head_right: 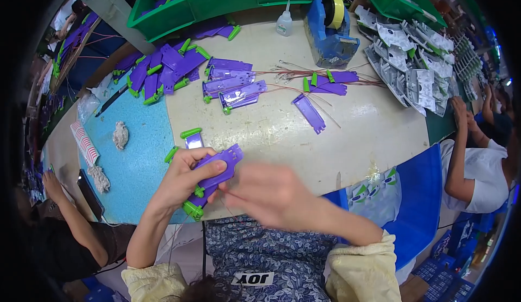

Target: The person assembles toy wing components by threading wired lights into plastic pieces, snapping the parts together, tapping them with a mallet, and applying glue from a bottle to attach plastic caps.

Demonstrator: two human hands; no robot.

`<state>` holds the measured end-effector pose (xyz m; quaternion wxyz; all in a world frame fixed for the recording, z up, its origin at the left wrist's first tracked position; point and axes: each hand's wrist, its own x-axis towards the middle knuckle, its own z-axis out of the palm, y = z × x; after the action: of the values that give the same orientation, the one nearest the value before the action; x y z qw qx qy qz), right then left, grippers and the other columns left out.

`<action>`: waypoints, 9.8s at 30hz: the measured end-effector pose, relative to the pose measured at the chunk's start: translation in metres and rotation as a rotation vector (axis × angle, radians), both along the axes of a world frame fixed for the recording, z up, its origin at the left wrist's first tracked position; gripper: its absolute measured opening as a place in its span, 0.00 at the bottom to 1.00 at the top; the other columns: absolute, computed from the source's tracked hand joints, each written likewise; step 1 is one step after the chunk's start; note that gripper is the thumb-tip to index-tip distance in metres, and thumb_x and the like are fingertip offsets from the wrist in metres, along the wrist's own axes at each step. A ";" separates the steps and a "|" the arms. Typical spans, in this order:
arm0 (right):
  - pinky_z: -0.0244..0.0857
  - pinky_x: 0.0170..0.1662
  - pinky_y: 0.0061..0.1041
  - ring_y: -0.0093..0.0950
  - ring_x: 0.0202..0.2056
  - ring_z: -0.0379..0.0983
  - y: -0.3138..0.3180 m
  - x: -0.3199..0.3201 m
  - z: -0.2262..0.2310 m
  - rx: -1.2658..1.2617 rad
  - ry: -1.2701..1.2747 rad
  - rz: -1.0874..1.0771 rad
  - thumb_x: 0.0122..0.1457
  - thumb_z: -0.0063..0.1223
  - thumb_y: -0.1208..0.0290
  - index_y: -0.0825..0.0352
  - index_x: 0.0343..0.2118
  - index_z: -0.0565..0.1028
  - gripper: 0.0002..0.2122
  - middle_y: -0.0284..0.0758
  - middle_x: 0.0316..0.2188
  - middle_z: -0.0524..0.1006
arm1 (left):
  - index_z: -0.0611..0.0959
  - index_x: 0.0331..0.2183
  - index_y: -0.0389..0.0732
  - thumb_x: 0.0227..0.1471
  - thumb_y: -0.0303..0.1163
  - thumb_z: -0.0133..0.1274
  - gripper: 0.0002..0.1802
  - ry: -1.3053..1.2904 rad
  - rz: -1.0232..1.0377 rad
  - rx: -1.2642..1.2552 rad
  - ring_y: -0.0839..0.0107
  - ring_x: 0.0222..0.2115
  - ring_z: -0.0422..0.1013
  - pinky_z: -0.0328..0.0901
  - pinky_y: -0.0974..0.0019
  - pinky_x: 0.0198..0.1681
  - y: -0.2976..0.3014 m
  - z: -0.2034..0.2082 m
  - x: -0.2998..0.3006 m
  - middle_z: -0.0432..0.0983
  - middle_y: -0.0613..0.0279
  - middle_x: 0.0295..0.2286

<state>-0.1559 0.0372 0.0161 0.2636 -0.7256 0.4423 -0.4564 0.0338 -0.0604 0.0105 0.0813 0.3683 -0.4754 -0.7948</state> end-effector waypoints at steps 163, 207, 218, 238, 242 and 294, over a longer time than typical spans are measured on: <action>0.64 0.23 0.19 0.17 0.20 0.71 -0.015 -0.153 0.021 0.535 0.456 -0.567 0.49 0.60 0.80 0.72 0.31 0.80 0.06 0.33 0.17 0.76 | 0.79 0.38 0.41 0.48 0.30 0.58 0.13 -0.424 -0.394 -1.306 0.60 0.31 0.75 0.68 0.58 0.33 0.033 -0.009 0.000 0.66 0.57 0.55; 0.67 0.27 0.21 0.19 0.25 0.74 -0.011 -0.024 0.009 0.791 -0.145 -0.174 0.49 0.63 0.80 0.73 0.31 0.79 0.07 0.34 0.25 0.80 | 0.77 0.41 0.39 0.48 0.31 0.57 0.17 -0.141 0.163 -0.995 0.56 0.17 0.74 0.65 0.59 0.20 0.040 -0.014 0.001 0.76 0.53 0.19; 0.69 0.33 0.21 0.22 0.28 0.75 0.005 -0.027 0.029 0.591 -0.207 -0.223 0.53 0.57 0.83 0.71 0.48 0.72 0.18 0.36 0.29 0.79 | 0.80 0.31 0.37 0.56 0.34 0.55 0.10 -0.082 0.001 -0.330 0.80 0.15 0.67 0.60 0.72 0.18 0.025 -0.005 0.000 0.77 0.61 0.19; 0.60 0.53 0.39 0.44 0.50 0.66 -0.019 -0.059 -0.051 -0.076 0.470 -0.266 0.50 0.59 0.74 0.72 0.48 0.71 0.21 0.45 0.48 0.70 | 0.79 0.35 0.43 0.52 0.37 0.57 0.10 -0.330 -0.157 -1.280 0.57 0.21 0.74 0.67 0.56 0.25 0.048 -0.013 -0.003 0.73 0.57 0.44; 0.62 0.48 0.40 0.43 0.41 0.67 -0.009 -0.104 -0.049 0.027 0.680 -0.833 0.52 0.56 0.76 0.75 0.42 0.72 0.15 0.44 0.39 0.71 | 0.79 0.38 0.43 0.51 0.37 0.58 0.13 -0.441 -0.145 -1.368 0.55 0.22 0.75 0.69 0.56 0.26 0.029 -0.021 -0.018 0.65 0.54 0.56; 0.67 0.38 0.32 0.37 0.34 0.72 -0.017 -0.008 0.003 0.218 0.322 -0.095 0.49 0.60 0.80 0.70 0.33 0.73 0.09 0.40 0.30 0.73 | 0.76 0.43 0.42 0.43 0.29 0.54 0.20 -0.195 -0.090 -0.974 0.53 0.20 0.74 0.66 0.55 0.24 0.025 -0.008 0.009 0.77 0.53 0.23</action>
<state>-0.1637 0.0197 0.0194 0.2445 -0.7347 0.5595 -0.2957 0.0427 -0.0357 0.0020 0.1644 0.3395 -0.8122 -0.4451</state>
